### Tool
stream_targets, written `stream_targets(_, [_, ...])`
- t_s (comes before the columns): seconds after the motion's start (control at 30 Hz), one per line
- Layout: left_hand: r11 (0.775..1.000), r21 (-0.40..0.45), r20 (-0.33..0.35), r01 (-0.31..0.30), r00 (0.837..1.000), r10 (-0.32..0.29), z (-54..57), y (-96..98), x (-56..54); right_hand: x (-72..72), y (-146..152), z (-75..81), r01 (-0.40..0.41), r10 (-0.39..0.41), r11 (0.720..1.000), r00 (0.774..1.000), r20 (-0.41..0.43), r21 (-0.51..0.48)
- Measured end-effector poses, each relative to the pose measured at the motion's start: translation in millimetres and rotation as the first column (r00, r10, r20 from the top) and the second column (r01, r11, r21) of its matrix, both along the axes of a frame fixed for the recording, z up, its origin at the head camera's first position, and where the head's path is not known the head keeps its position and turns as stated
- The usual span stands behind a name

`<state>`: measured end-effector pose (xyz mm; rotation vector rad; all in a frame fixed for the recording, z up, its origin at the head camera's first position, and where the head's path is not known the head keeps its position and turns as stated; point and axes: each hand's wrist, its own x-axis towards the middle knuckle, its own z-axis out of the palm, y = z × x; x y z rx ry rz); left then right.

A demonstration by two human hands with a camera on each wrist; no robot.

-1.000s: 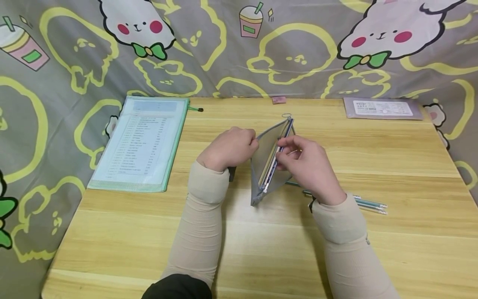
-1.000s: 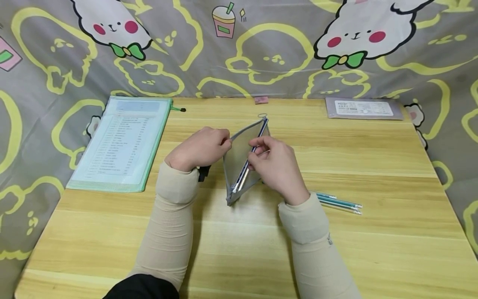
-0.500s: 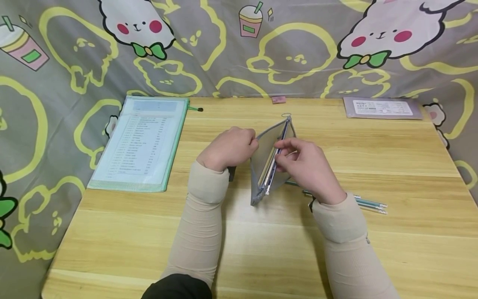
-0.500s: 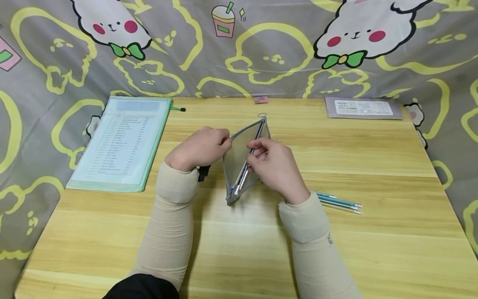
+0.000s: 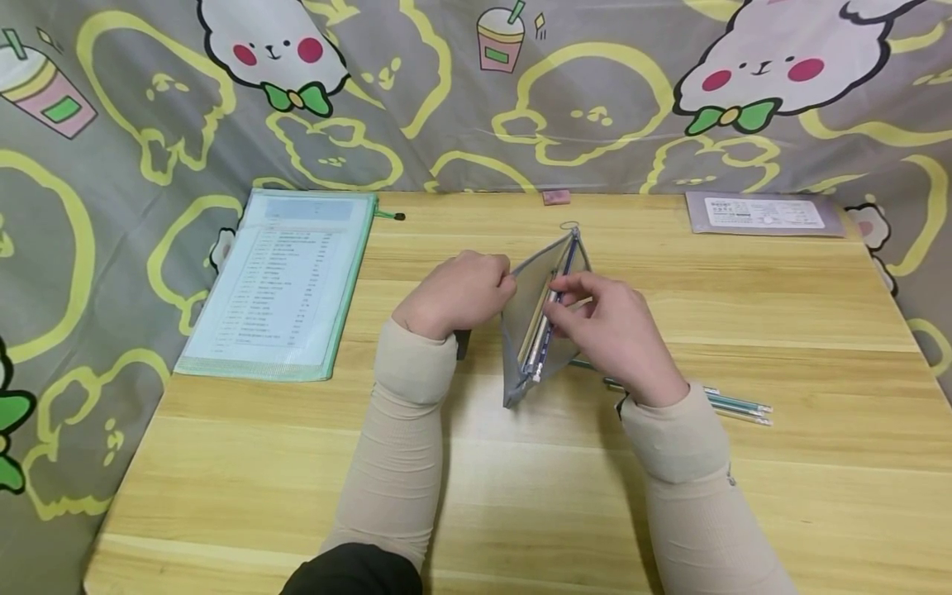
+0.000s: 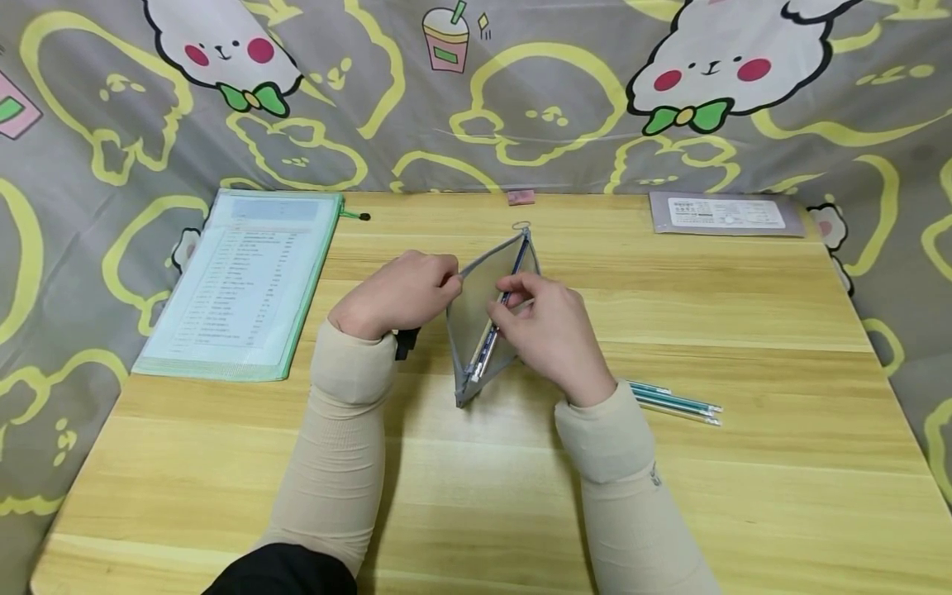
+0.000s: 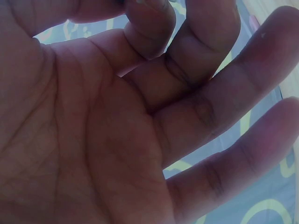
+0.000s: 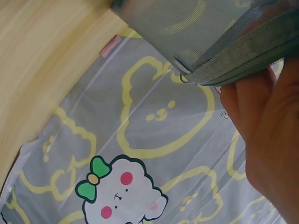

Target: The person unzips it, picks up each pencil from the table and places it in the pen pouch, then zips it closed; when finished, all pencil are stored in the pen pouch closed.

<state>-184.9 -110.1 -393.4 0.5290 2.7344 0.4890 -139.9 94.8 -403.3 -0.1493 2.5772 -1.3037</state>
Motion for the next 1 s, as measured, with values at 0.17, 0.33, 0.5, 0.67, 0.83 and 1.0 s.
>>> stream_targets(0.17, [1.000, 0.001, 0.008, -0.004, 1.000, 0.004, 1.5, 0.4, 0.5, -1.0, -0.8, -1.3, -0.010, 0.011, 0.999, 1.000, -0.017, 0.051])
stream_targets(0.33, [1.000, 0.003, 0.013, -0.009, 1.000, 0.009, 2.8, 0.7, 0.9, -0.5, -2.8, -1.7, -0.001, 0.001, 0.998, 1.000, -0.012, 0.060])
stream_targets(0.5, [1.000, -0.001, 0.007, -0.006, 1.000, 0.006, 2.7, 1.2, 1.0, 2.0, -7.0, -4.8, 0.013, -0.011, 0.998, 0.999, -0.033, 0.056])
stream_targets(0.67, [1.000, -0.002, 0.009, -0.011, 1.000, 0.011, 2.0, 0.6, 0.7, 3.7, -11.8, -7.0, 0.003, 0.001, 0.996, 0.999, -0.052, 0.092])
stream_targets(0.83, [1.000, -0.003, 0.002, -0.007, 1.000, 0.007, 1.0, 0.5, 0.1, 4.6, -11.5, -7.9, -0.046, 0.060, 0.988, 0.994, -0.094, 0.145])
stream_targets(1.0, [1.000, -0.008, 0.002, -0.005, 1.000, 0.005, 0.7, 0.6, 0.1, 5.6, -9.5, -7.4, -0.152, 0.183, 0.968, 0.972, -0.147, 0.200])
